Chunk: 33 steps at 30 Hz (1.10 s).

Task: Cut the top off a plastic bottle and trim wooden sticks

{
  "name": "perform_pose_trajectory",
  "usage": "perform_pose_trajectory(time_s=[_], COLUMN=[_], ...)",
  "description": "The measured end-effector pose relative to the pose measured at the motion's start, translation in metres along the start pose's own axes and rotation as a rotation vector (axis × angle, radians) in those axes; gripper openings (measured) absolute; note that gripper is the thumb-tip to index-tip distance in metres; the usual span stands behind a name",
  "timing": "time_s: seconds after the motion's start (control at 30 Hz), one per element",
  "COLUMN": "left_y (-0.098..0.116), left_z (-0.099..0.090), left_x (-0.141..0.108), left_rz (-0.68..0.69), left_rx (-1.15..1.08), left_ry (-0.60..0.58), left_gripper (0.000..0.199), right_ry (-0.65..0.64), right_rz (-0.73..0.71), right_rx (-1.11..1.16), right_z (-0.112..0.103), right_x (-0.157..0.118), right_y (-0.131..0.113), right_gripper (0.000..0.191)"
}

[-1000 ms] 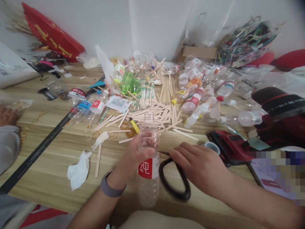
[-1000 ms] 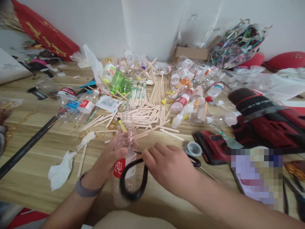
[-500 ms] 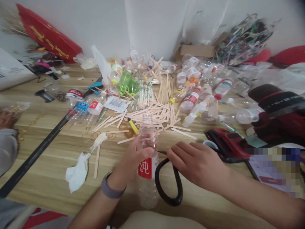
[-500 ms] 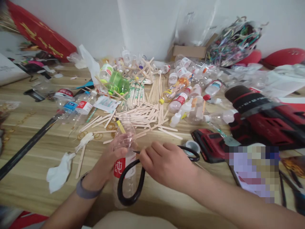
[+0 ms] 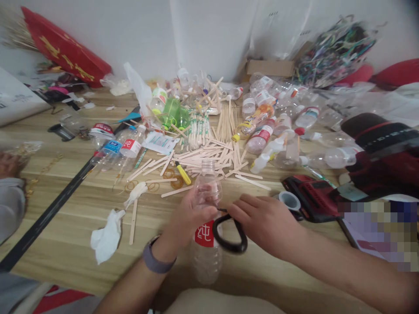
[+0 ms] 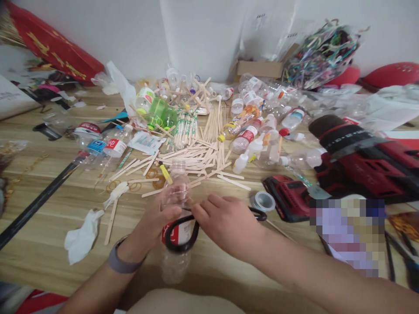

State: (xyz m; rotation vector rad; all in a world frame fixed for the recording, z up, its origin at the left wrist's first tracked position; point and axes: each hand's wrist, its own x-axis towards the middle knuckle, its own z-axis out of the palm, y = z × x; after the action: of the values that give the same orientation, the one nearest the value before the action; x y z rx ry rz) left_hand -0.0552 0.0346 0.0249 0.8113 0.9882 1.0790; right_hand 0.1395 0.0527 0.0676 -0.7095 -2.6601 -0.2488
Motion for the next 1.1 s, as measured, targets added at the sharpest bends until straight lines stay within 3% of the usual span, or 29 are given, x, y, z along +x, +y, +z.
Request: perform_pose_trajectory(time_s=[0.13,0.4,0.53,0.6,0.8,0.97,1.1], left_y=[0.0,0.005,0.019,0.026,0.022,0.017,0.018], left_z=[0.0,-0.009,-0.022,-0.024,-0.009,-0.003,-0.004], left_x=[0.0,-0.003,0.001,-0.001,-0.01,-0.011,-0.009], left_rz=[0.024,0.13,0.253,0.232,0.108,0.07,0.032], left_rx=[-0.057,-0.068,-0.211,-0.25,-0.401,-0.397,-0.389], left_ry=[-0.023,-0.158,-0.041,-0.066,-0.246,-0.234,-0.232], left_gripper=[0.052,0.056,0.052,0.057,0.062,0.075,0.07], right_ry=[0.001,-0.018,0.037,0.044,-0.026,-0.149,-0.167], right_rz=[0.162,-0.011,0.193,0.266,0.249,0.246,0.287], right_rx=[0.165,0.037,0.121,0.112,0.007,-0.005,0.007], right_z=[-0.001,-0.024,-0.043,-0.044,-0.006,0.029,0.045], right_x=[0.001,-0.01,-0.037,-0.052,-0.069,-0.065,-0.071], right_y=[0.001,0.006,0.013,0.011,-0.02,-0.035,-0.035], right_gripper=[0.027,0.032,0.028,0.03,0.04,0.029,0.023])
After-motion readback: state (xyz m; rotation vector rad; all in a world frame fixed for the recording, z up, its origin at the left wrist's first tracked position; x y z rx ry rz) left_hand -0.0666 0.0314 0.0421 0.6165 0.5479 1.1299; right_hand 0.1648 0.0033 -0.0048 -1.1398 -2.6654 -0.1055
